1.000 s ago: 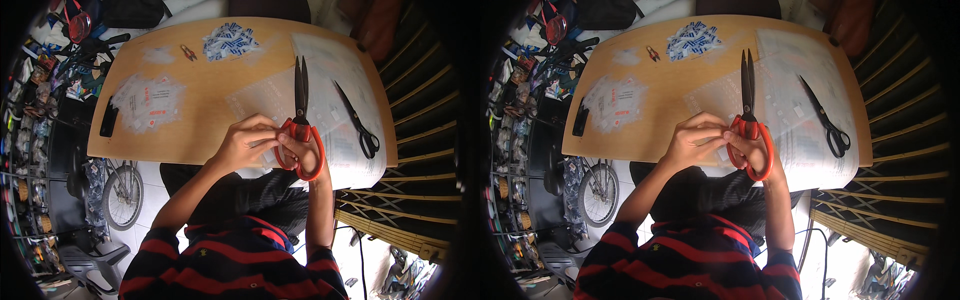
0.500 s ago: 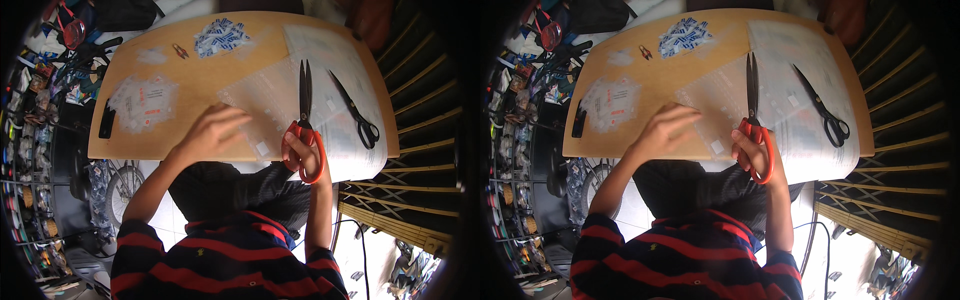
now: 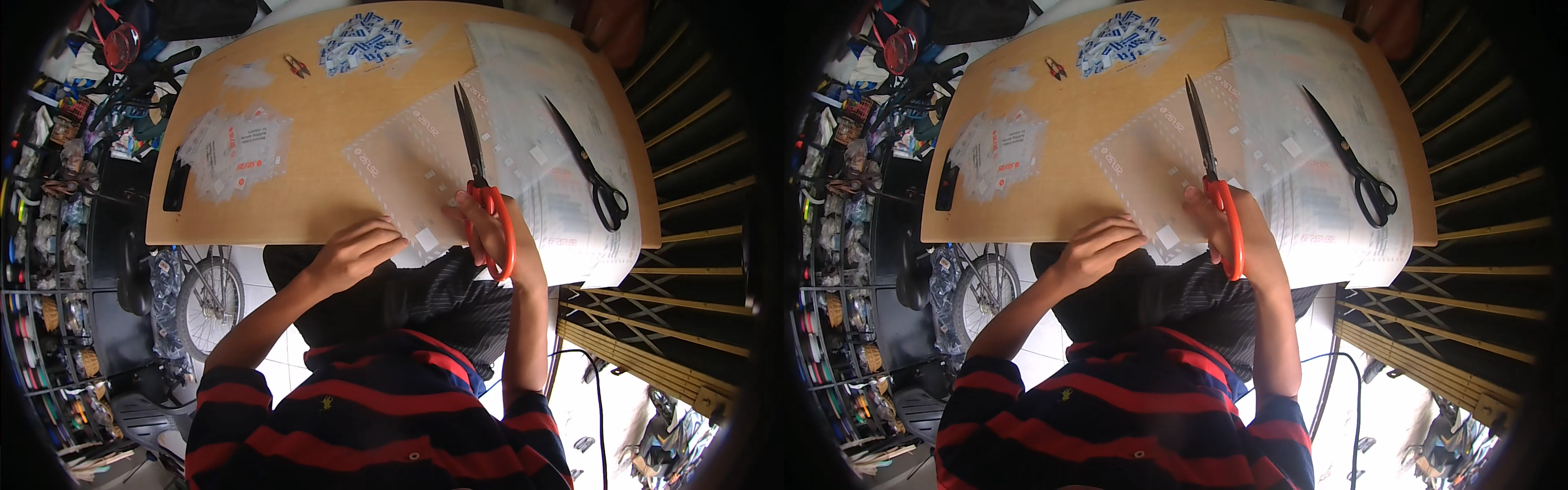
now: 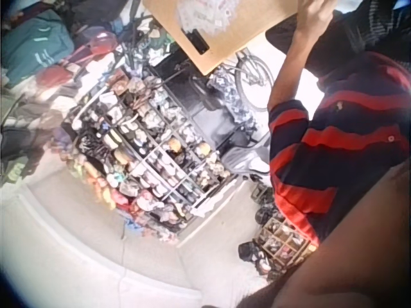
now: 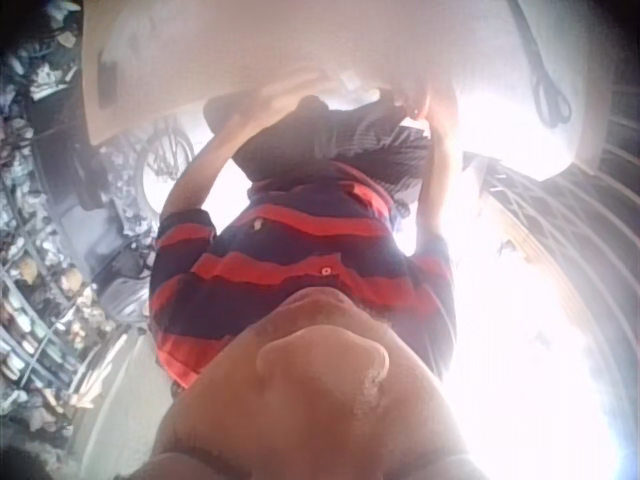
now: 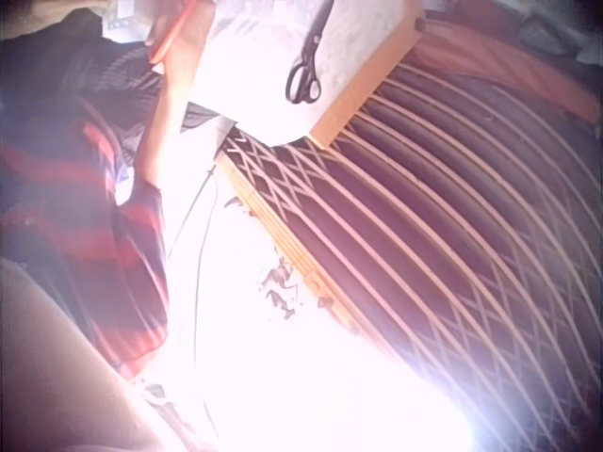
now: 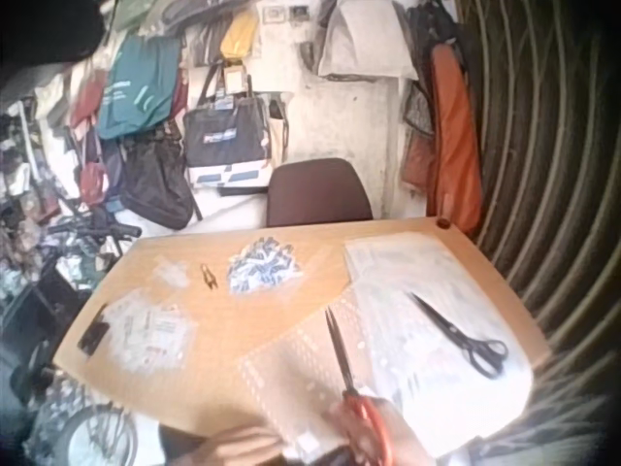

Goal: The person uses shears to cut through large plastic film sheets on a table, separating individual sections and placing them aside.

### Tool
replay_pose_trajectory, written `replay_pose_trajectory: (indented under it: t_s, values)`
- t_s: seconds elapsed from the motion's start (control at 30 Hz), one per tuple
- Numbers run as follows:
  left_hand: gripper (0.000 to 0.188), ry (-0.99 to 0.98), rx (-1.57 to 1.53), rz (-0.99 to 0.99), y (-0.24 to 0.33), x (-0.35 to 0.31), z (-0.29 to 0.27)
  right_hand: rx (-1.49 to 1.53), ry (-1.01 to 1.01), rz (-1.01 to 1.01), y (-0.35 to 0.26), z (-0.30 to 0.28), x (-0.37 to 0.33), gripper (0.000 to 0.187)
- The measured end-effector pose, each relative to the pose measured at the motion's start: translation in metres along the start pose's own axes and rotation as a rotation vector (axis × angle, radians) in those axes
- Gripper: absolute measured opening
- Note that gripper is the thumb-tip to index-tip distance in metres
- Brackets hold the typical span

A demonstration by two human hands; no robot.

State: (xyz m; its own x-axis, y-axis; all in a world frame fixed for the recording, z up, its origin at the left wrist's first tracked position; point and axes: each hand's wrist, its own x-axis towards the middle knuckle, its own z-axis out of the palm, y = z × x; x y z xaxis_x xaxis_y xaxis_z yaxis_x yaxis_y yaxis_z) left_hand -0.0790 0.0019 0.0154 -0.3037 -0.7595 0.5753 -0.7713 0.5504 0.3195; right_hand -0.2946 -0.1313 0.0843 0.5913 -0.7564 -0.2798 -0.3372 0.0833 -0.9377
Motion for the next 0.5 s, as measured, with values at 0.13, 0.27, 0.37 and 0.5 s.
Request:
replay_pose_trajectory:
  t_s: [0.13, 0.27, 0.37, 0.5]
  values:
    - [0.047, 0.037, 0.048, -0.182, -0.018, 0.003, -0.031, -0.007, -0.007, -0.003, 0.005, 0.000, 0.002, 0.052]
    - [0.027, 0.313, 0.422, -0.231, -0.117, 0.051, -0.080, -0.031, 0.009, -0.039, 0.009, -0.005, 0.001, 0.053]
    - [0.034, 0.400, 0.481, -0.702, -0.198, 0.079, -0.144, 0.042, -0.017, -0.056, 0.012, 0.002, 0.004, 0.051]
    - [0.040, 0.127, 0.842, -0.584, -0.228, 0.069, -0.138, -0.020, 0.013, -0.183, 0.012, 0.009, -0.014, 0.059]
